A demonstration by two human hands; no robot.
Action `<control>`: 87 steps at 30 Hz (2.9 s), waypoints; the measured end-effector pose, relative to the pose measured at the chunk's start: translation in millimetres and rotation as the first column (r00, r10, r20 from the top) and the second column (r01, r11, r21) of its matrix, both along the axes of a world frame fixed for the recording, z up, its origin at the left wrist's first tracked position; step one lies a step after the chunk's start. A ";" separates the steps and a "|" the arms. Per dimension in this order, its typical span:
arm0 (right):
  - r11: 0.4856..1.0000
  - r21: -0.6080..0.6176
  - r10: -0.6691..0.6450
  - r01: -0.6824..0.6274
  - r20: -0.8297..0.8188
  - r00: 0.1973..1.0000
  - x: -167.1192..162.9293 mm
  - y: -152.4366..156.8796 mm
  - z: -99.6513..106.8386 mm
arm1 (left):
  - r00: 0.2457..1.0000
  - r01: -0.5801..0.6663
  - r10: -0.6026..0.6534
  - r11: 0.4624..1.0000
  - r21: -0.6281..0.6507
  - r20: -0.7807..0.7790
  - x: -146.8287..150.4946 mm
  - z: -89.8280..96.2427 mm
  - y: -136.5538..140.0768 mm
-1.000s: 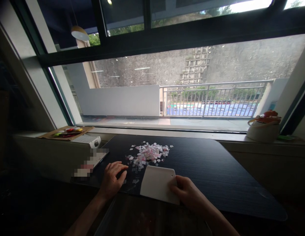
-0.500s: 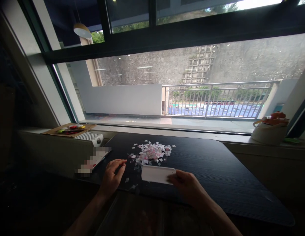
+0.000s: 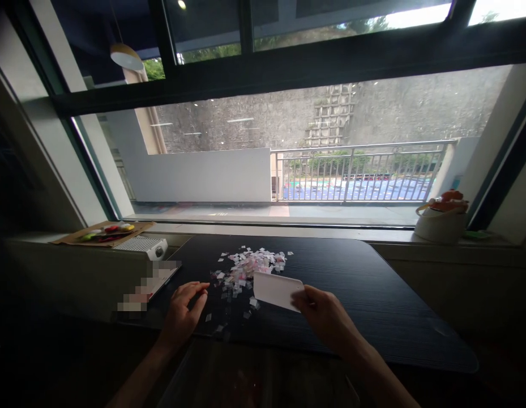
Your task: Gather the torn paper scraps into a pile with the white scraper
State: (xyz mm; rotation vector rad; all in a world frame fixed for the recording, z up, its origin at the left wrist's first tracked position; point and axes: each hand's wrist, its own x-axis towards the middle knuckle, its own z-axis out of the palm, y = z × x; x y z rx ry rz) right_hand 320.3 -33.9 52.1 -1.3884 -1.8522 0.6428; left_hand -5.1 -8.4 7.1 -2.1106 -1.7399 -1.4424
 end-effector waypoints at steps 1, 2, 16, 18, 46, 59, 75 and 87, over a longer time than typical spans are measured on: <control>1.000 0.009 0.004 -0.004 0.023 1.000 -2.8 2.0 2.2 | 1.000 0.000 0.000 1.000 -0.003 -0.006 -0.5 0.0 0.2; 1.000 0.019 -0.009 0.008 0.047 0.999 -4.6 3.7 4.4 | 1.000 0.000 -0.001 1.000 -0.006 -0.012 -1.4 0.0 0.4; 0.997 0.017 -0.079 0.079 -0.014 0.997 0.6 11.4 9.7 | 0.844 0.267 -0.373 0.915 -0.302 -0.385 64.9 41.9 -10.9; 0.998 0.016 -0.058 0.058 0.012 0.998 -3.8 13.0 10.2 | 0.806 0.289 -0.422 0.892 -0.347 -0.415 75.2 42.5 -10.2; 0.979 -0.108 -0.184 0.170 -0.140 0.973 15.7 9.6 -8.4 | 0.871 0.160 -0.378 0.822 -0.547 -0.313 87.0 58.7 4.8; 0.978 -0.112 -0.200 0.177 -0.254 0.946 23.7 18.3 -34.4 | 0.898 0.153 -0.373 0.765 -0.626 -0.236 101.5 66.0 11.8; 0.987 -0.120 -0.136 0.104 -0.300 0.944 21.1 15.9 -31.3 | 0.917 0.383 -0.350 0.646 -0.661 0.189 86.5 59.8 33.8; 0.986 -0.110 -0.155 0.127 -0.304 0.940 16.9 11.6 -23.9 | 0.867 0.498 -0.359 0.595 -0.631 0.346 73.9 66.6 32.1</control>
